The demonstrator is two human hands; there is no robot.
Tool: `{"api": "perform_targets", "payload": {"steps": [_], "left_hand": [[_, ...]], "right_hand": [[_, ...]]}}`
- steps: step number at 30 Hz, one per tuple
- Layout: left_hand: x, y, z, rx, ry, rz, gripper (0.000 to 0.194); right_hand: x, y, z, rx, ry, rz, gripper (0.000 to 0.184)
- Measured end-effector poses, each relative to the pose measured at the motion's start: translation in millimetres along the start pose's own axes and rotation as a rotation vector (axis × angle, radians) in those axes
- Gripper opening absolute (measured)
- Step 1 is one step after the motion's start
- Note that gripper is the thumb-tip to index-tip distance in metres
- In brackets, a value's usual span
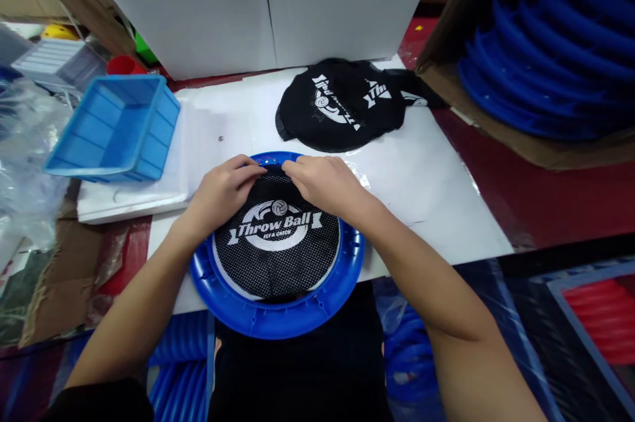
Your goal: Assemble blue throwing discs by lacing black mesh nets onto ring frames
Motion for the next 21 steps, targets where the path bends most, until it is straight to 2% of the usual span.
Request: {"api": "perform_targets", "payload": {"steps": [3, 7, 14, 21], "left_hand": [[-1.9, 0.0, -0.1, -0.016, -0.009, -0.018, 0.034], [-2.6, -2.6, 1.0, -0.043, -0.033, -0.013, 0.037], [-3.4, -4.9, -2.9, -0.159, -0.028, 0.075, 0.052], [-3.2, -5.3, -5.0, -0.219, -0.039, 0.099, 0.055]], "right_hand": [[-0.3, -0.7, -1.3, 0.017, -0.008, -0.047, 0.036], [-2.4, -3.8, -5.3, -0.071, -0.026, -0.105, 0.034], [-7.0, -6.4, -8.3, -0.162, -0.057, -0.103, 0.033], [-6.5, -4.9, -7.9, -0.189, -0.066, -0.090, 0.032]]}}
Point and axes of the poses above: each hand's wrist, its own x-axis away from the middle knuckle, its own y-axis out of the back of the hand, z = x × y, the point moved 3 cm from there along -x, towards the middle knuckle, and after that the axes turned 12 degrees about -z, right-handed, at the moved point
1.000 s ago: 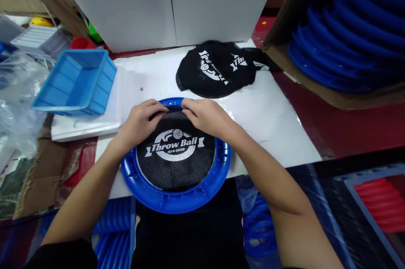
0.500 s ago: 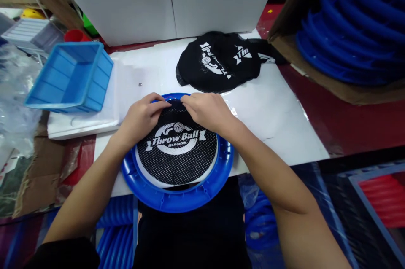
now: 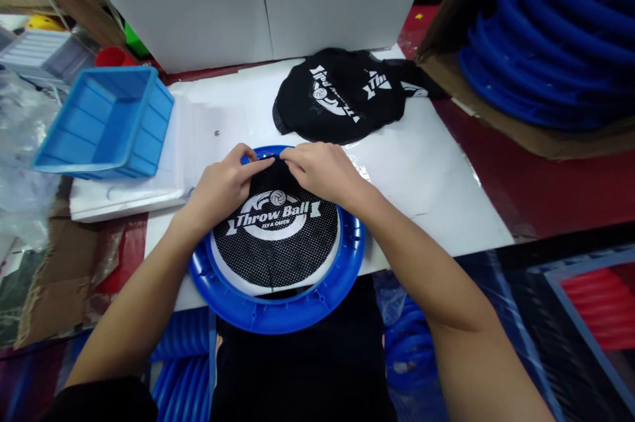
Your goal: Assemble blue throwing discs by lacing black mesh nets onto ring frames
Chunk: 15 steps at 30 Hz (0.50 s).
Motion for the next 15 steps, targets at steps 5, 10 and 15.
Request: {"api": "perform_targets", "payload": {"steps": [5, 10, 15], "left_hand": [[-0.1, -1.7, -0.3, -0.001, 0.012, 0.004, 0.054], [-0.3, -1.7, -1.5, -0.007, 0.038, 0.026, 0.057], [-2.2, -0.3, -5.1, -0.048, 0.006, 0.049, 0.055]], "right_hand": [[0.2, -0.6, -1.1, -0.002, 0.006, 0.005, 0.034], [0.2, -1.1, -1.5, 0.040, 0.024, 0.015, 0.038], [0.9, 0.1, 4.0, 0.152, 0.025, 0.065, 0.042]]}}
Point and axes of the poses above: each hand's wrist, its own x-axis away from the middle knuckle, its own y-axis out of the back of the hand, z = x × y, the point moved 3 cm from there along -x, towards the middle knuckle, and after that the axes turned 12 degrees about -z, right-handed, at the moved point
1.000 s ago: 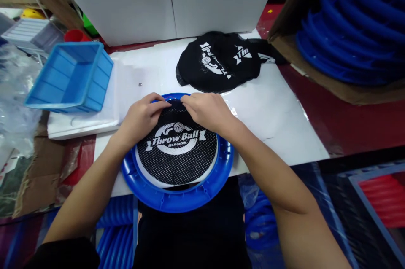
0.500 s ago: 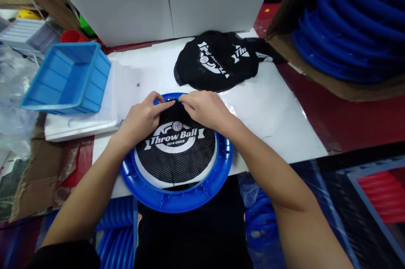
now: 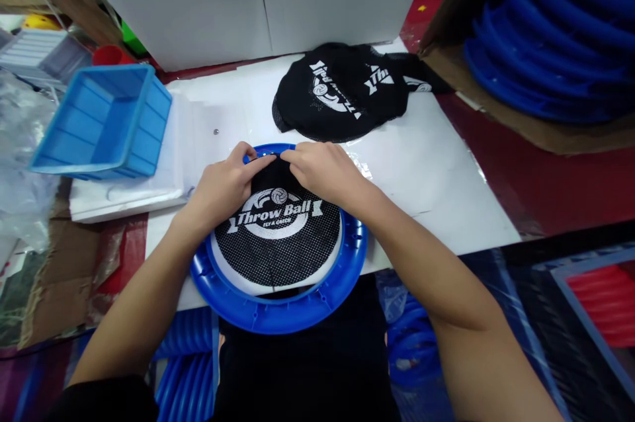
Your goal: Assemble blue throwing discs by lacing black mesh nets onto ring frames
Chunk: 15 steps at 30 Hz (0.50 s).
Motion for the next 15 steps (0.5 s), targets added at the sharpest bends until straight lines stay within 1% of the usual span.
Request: {"api": "perform_targets", "payload": {"steps": [4, 8, 12, 15], "left_hand": [[-4.7, 0.5, -1.7, -0.071, -0.009, 0.055, 0.053], [-8.7, 2.4, -4.0, -0.107, 0.012, 0.098, 0.054], [-10.2, 4.6, -9.1, -0.131, 0.031, 0.095, 0.051], [-10.2, 2.8, -10.5, -0.148, 0.032, 0.079, 0.048]], "right_hand": [[0.2, 0.8, 3.9, 0.092, -0.030, 0.055, 0.045], [0.2, -0.4, 6.8, 0.131, -0.034, 0.059, 0.045], [3.1, -3.0, 12.7, 0.224, -0.047, 0.042, 0.041], [5.6, -6.0, 17.2, 0.274, -0.015, 0.029, 0.043]]}}
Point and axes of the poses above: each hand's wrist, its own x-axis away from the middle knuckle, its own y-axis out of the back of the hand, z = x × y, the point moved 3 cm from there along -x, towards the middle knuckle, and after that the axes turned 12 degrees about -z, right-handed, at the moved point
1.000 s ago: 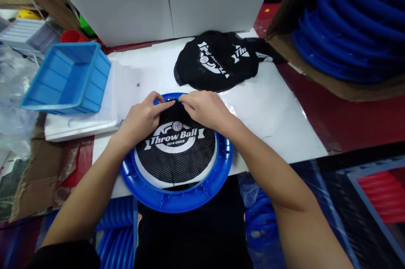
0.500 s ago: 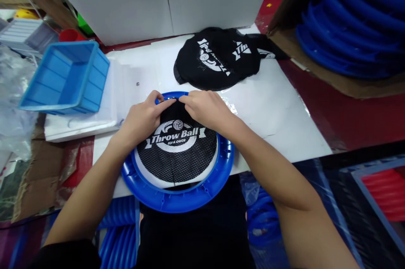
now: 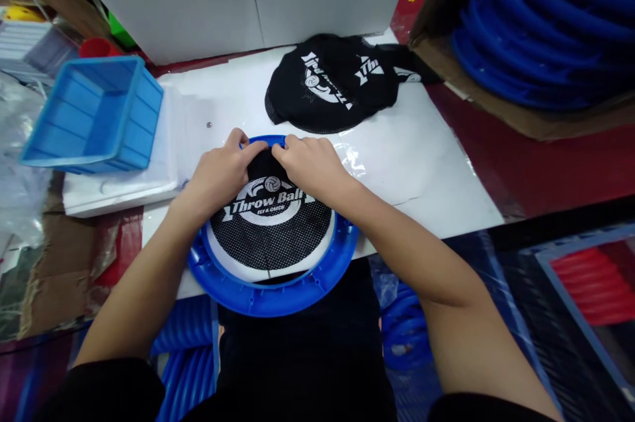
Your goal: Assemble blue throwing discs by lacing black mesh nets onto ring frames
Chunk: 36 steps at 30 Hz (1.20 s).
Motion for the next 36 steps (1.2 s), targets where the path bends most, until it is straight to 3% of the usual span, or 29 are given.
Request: {"api": "perform_targets", "payload": {"steps": [5, 9, 12, 14, 17, 20, 22, 24, 31, 36], "left_hand": [[5.6, -2.0, 5.6, 0.016, -0.033, -0.017, 0.054], [27.3, 21.6, 0.0, 0.072, -0.079, -0.123, 0.042], [58.2, 37.0, -16.6, 0.186, -0.174, -0.072, 0.023], [80.7, 36.1, -28.5, 0.281, -0.273, 0.039, 0.025], [104.1, 24.5, -35.1, 0.351, -0.297, 0.138, 0.039], [114.1, 16.5, -34.9, 0.383, -0.280, 0.118, 0.020], [119.7, 16.7, -37.4, 0.390, -0.294, 0.074, 0.007], [127.4, 19.7, -42.6, 0.371, -0.276, -0.012, 0.011], [157.6, 21.7, -60.8, 0.388, -0.072, -0.484, 0.015], [159.6, 12.0, -67.0, 0.442, -0.027, -0.587, 0.015]], "right_hand": [[-3.2, 0.1, -8.7, -0.076, 0.050, -0.004, 0.038], [4.9, 19.4, -23.7, -0.232, 0.046, -0.079, 0.034], [39.2, 40.3, -19.3, -0.294, 0.076, -0.160, 0.025], [75.0, 49.0, -2.7, -0.405, 0.154, -0.170, 0.021], [128.8, 48.1, 31.5, -0.445, 0.184, -0.204, 0.019], [161.7, 33.8, 61.2, -0.480, 0.092, -0.307, 0.019], [170.3, 22.0, 72.1, -0.487, 0.030, -0.409, 0.022], [171.9, 12.3, 76.0, -0.470, 0.010, -0.512, 0.027], [161.7, 7.0, 70.8, -0.520, -0.031, -0.724, 0.032], [150.2, 5.7, 78.3, -0.440, 0.008, -0.707, 0.022]]}}
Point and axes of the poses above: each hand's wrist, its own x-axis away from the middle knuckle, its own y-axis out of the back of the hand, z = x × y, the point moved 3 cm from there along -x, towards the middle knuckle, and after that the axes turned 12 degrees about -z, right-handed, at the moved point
